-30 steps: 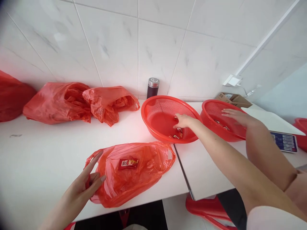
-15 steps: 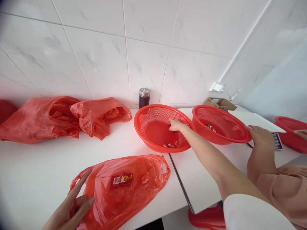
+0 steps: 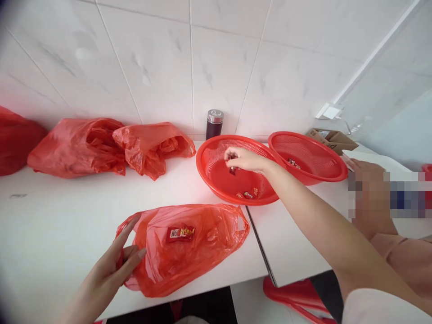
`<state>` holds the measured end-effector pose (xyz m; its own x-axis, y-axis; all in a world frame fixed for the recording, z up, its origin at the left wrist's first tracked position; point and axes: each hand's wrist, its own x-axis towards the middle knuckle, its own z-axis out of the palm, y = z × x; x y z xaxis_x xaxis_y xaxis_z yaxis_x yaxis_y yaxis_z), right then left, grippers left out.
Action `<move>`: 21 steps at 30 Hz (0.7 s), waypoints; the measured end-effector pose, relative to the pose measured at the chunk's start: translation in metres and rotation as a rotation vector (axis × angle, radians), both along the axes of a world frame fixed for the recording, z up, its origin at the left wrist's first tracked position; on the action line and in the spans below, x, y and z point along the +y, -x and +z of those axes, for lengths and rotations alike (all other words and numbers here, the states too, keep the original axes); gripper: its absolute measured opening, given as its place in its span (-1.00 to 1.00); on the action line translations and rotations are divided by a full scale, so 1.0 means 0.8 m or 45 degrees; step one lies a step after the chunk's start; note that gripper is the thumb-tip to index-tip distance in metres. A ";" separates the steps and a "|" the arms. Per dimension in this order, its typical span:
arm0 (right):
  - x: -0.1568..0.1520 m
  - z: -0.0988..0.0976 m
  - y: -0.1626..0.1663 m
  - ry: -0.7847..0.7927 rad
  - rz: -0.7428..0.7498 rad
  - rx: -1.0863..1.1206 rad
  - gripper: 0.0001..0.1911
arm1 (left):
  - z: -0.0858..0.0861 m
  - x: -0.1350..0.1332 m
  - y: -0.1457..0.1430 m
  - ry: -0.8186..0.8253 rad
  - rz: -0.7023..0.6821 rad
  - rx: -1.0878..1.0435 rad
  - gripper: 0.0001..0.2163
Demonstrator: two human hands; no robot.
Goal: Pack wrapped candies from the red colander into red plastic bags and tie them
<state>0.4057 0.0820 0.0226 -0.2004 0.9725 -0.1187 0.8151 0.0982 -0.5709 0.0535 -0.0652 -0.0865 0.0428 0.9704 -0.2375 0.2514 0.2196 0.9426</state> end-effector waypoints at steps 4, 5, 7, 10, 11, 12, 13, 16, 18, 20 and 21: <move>-0.052 -0.005 0.114 0.295 0.571 0.288 -0.80 | 0.008 0.002 -0.003 0.015 -0.039 -0.012 -0.26; -0.070 -0.010 0.131 0.348 0.655 0.271 -0.77 | 0.008 0.002 -0.002 0.017 -0.045 -0.012 -0.27; -0.098 -0.024 0.154 0.286 0.686 0.179 -0.70 | 0.007 0.002 0.000 0.013 -0.074 -0.014 -0.27; -0.109 -0.048 0.161 0.263 0.629 0.079 -0.53 | 0.000 0.001 0.008 -0.001 -0.145 -0.003 -0.25; -0.108 -0.053 0.159 0.287 0.617 0.082 -0.48 | -0.003 0.000 0.011 -0.003 -0.158 0.000 -0.24; -0.105 -0.057 0.156 0.303 0.612 0.104 -0.45 | -0.005 0.000 0.013 -0.004 -0.161 0.001 -0.24; -0.103 -0.058 0.154 0.299 0.611 0.138 -0.45 | -0.006 -0.001 0.015 -0.003 -0.156 -0.001 -0.23; -0.105 -0.059 0.151 0.240 0.632 0.234 -0.45 | -0.008 -0.004 0.018 -0.004 -0.143 -0.021 -0.23; -0.111 -0.060 0.154 0.261 0.674 0.256 -0.42 | -0.008 -0.005 0.018 0.001 -0.146 -0.021 -0.23; -0.116 -0.059 0.158 0.295 0.669 0.277 -0.40 | -0.007 -0.005 0.018 0.002 -0.151 -0.017 -0.23; -0.117 -0.056 0.159 0.293 0.641 0.296 -0.43 | -0.006 -0.006 0.018 0.003 -0.152 -0.012 -0.23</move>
